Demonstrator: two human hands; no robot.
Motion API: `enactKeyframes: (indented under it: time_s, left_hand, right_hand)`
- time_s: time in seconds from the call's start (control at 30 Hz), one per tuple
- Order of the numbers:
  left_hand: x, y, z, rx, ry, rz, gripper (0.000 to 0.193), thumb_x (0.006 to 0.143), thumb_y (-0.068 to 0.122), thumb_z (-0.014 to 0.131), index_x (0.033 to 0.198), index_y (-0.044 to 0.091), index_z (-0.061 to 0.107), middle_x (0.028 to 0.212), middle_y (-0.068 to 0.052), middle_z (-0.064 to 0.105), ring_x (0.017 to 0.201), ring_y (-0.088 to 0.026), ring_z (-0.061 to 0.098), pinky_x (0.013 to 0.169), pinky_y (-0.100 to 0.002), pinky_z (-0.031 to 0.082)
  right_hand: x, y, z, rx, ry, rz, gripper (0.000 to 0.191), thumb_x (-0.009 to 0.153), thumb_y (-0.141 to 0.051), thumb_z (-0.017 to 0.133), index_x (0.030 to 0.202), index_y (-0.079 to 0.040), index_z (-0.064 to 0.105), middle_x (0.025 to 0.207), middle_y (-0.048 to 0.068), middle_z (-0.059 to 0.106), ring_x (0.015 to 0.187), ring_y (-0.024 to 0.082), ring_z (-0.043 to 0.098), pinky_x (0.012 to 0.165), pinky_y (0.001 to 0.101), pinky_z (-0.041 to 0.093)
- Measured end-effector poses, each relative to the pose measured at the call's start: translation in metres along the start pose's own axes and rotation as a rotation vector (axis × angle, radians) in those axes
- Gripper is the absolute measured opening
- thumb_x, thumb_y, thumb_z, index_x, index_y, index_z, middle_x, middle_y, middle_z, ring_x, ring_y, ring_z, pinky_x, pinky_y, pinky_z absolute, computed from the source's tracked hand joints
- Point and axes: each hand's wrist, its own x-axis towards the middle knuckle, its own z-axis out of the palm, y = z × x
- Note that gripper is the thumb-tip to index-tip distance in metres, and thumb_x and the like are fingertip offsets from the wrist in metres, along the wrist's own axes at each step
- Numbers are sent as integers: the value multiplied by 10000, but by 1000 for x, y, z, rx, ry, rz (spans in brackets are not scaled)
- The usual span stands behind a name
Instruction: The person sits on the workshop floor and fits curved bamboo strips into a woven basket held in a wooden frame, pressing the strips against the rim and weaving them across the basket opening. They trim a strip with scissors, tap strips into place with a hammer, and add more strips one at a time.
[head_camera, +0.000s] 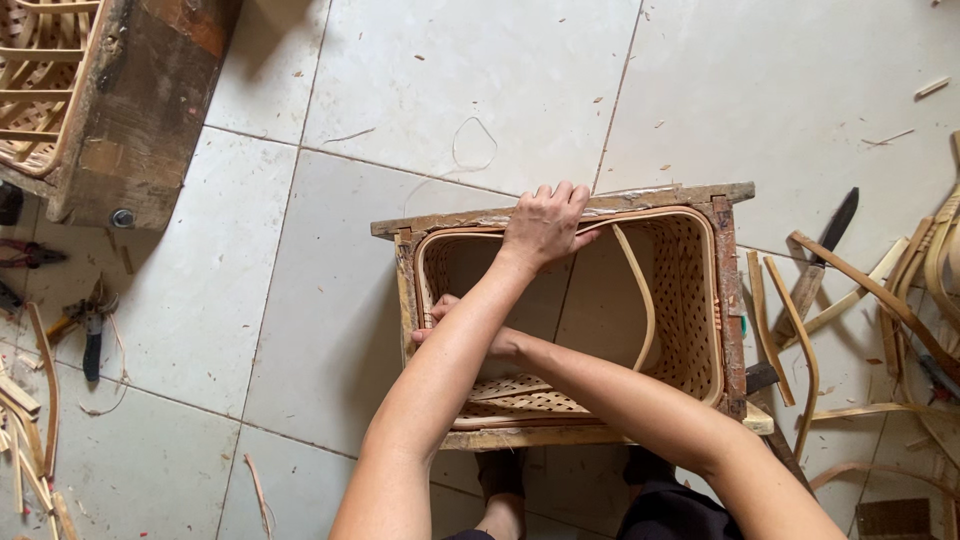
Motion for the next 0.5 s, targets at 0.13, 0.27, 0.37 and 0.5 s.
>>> enactKeyframes:
  time_s: [0.13,0.27,0.37,0.5]
  left_hand:
    - [-2,-2,-1,5,66,41,695,834,733,642,1034,68,616,837,-51,627,677,-165,650,550,-304,543]
    - [-2,-3,1,10,46,70,703,858,737,612,1018,53,620,821,-55,628,655,-153,647,547,-289,541]
    - [-1,-6,3,2,44,87,698,866,739,613,996,54,622,802,-53,633,643,-150,649,556,-283,546]
    - [1,-10,5,3,56,107,688,854,740,634,962,61,623,775,-52,645,628,-155,657,560,-284,552]
  right_hand:
    - [-2,11,-1,21,14,-1,528,935,-444,736,1085,50,628,1140,86,418,1043,187,393,877,384,409]
    - [-3,15,-5,28,21,-3,521,946,-428,716,1127,50,611,1177,107,431,1079,212,410,910,398,414]
    - [-3,15,-9,43,-9,-19,518,955,-415,701,1158,50,599,1206,124,441,1106,230,422,935,409,417]
    - [-6,14,-11,53,-45,-32,515,966,-399,682,1199,50,583,1243,146,455,1142,254,438,968,423,422]
